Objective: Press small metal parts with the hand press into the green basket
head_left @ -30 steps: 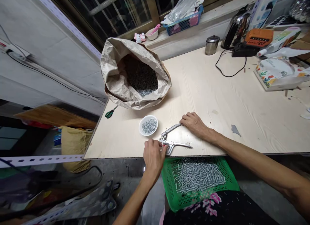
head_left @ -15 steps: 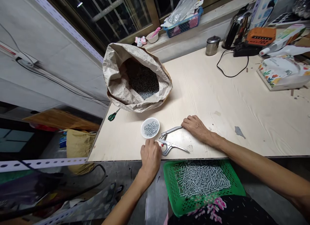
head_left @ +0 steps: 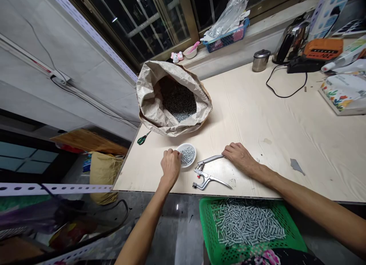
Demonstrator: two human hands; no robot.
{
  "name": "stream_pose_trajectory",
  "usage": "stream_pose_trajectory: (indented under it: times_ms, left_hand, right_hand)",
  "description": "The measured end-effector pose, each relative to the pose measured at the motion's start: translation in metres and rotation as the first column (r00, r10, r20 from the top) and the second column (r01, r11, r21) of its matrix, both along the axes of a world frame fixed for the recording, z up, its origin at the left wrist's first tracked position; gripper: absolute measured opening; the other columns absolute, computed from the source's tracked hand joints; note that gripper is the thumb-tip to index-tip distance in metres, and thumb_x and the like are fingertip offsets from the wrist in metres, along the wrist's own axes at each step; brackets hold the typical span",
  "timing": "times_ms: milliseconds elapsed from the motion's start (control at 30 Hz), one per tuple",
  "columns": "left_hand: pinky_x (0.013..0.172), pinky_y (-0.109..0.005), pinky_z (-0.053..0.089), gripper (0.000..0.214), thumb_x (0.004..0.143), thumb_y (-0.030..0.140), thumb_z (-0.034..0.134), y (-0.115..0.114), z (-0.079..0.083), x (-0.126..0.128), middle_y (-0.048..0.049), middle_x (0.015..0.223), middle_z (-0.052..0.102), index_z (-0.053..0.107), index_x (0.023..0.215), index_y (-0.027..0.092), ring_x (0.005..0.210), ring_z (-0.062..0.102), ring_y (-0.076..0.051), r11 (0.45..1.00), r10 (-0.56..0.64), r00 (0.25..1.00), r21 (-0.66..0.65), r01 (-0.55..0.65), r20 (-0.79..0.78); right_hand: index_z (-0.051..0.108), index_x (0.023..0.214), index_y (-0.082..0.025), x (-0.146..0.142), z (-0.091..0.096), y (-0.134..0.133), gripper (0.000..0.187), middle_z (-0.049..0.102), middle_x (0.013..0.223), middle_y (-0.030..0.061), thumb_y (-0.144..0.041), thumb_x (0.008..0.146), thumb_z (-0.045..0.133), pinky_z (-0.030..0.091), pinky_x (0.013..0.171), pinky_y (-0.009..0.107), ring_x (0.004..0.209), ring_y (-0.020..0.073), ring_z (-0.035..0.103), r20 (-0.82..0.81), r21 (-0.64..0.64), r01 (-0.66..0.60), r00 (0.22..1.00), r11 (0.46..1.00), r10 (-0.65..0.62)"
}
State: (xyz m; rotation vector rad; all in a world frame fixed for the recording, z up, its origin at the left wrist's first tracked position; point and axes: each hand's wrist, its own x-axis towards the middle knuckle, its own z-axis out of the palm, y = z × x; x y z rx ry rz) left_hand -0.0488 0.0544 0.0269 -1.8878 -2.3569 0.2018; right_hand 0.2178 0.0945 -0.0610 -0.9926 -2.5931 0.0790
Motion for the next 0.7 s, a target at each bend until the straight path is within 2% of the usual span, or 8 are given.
stream_pose_trajectory:
  times_ms: [133, 300, 433, 500, 567, 633, 667, 700]
  left_hand:
    - [0.067, -0.028, 0.043, 0.023, 0.09, 0.029, 0.05, 0.014, -0.011, -0.006, -0.0103, 0.102, 0.064, 0.068, 0.097, 0.016, 0.102, 0.053, -0.025, 0.996, 0.01, 1.0, -0.091, -0.011, -0.004]
    - [0.067, -0.029, 0.042, 0.024, 0.09, 0.018, 0.044, 0.016, -0.013, -0.003, -0.0119, 0.099, 0.065, 0.067, 0.096, 0.015, 0.098, 0.056, -0.025, 0.993, -0.045, 0.998, -0.104, 0.049, 0.034]
    - [0.072, -0.029, 0.043, 0.02, 0.085, 0.015, 0.048, 0.016, -0.014, -0.015, -0.0113, 0.09, 0.068, 0.069, 0.086, 0.013, 0.088, 0.06, -0.022, 0.997, -0.072, 0.969, -0.001, 0.074, 0.235]
    - [0.072, -0.028, 0.044, 0.018, 0.082, 0.02, 0.053, 0.016, -0.013, -0.023, -0.009, 0.085, 0.07, 0.069, 0.083, 0.013, 0.08, 0.062, -0.019, 0.994, -0.057, 0.895, 0.108, 0.01, 0.442]
    - [0.065, -0.027, 0.046, 0.022, 0.08, 0.029, 0.056, 0.012, -0.01, -0.029, -0.007, 0.077, 0.07, 0.07, 0.081, 0.013, 0.069, 0.062, -0.017, 0.981, -0.02, 0.743, 0.157, -0.115, 0.669]
    - [0.059, -0.026, 0.046, 0.028, 0.076, 0.036, 0.06, 0.001, -0.008, -0.03, -0.0056, 0.071, 0.069, 0.07, 0.08, 0.011, 0.06, 0.06, -0.016, 0.972, 0.019, 0.564, 0.118, -0.205, 0.825]
    - [0.057, -0.026, 0.046, 0.029, 0.074, 0.038, 0.061, -0.006, -0.009, -0.029, -0.005, 0.069, 0.069, 0.07, 0.081, 0.011, 0.057, 0.059, -0.015, 0.973, 0.033, 0.51, 0.088, -0.211, 0.86]
    - [0.056, -0.026, 0.047, 0.028, 0.073, 0.037, 0.062, -0.015, -0.011, -0.026, -0.0046, 0.069, 0.069, 0.07, 0.083, 0.012, 0.056, 0.059, -0.015, 0.979, 0.031, 0.497, 0.076, -0.192, 0.867]
  right_hand:
    - [0.061, 0.087, -0.018, -0.001, -0.002, 0.0, 0.019, 0.061, 0.085, 0.0039, -0.01, 0.092, 0.044, 0.029, 0.072, 0.031, 0.082, 0.0181, 0.046, -0.011, 0.013, 0.002, 1.0, 1.0, -0.002]
    - [0.061, 0.086, -0.018, -0.001, -0.003, 0.0, 0.019, 0.06, 0.085, 0.0044, -0.01, 0.092, 0.044, 0.029, 0.071, 0.031, 0.082, 0.0185, 0.047, -0.016, 0.015, 0.009, 1.0, 1.0, -0.008]
    - [0.061, 0.087, -0.018, -0.002, -0.003, 0.0, 0.02, 0.061, 0.085, 0.0044, -0.009, 0.092, 0.044, 0.029, 0.07, 0.03, 0.082, 0.0181, 0.047, -0.034, 0.015, 0.007, 0.999, 1.0, -0.007]
    - [0.061, 0.086, -0.018, -0.002, -0.004, 0.0, 0.019, 0.061, 0.084, 0.0042, -0.01, 0.092, 0.045, 0.028, 0.07, 0.03, 0.082, 0.018, 0.046, -0.038, 0.015, 0.008, 0.999, 1.0, -0.007]
    - [0.06, 0.086, -0.018, -0.002, -0.004, 0.001, 0.018, 0.06, 0.084, 0.0042, -0.01, 0.092, 0.045, 0.028, 0.07, 0.03, 0.081, 0.0181, 0.046, -0.039, 0.02, 0.013, 0.999, 1.0, -0.012]
    - [0.06, 0.086, -0.018, -0.003, -0.005, 0.001, 0.017, 0.06, 0.084, 0.0041, -0.011, 0.092, 0.046, 0.028, 0.071, 0.03, 0.082, 0.0182, 0.046, -0.039, 0.023, 0.018, 0.999, 1.0, -0.017]
    - [0.06, 0.086, -0.018, -0.003, -0.005, 0.001, 0.017, 0.06, 0.084, 0.0042, -0.011, 0.092, 0.046, 0.029, 0.071, 0.03, 0.082, 0.0183, 0.046, -0.038, 0.024, 0.019, 0.999, 1.0, -0.018]
    - [0.06, 0.085, -0.018, -0.003, -0.006, 0.001, 0.017, 0.06, 0.084, 0.0042, -0.011, 0.092, 0.046, 0.029, 0.071, 0.03, 0.082, 0.0183, 0.046, -0.037, 0.024, 0.019, 0.999, 1.0, -0.018]
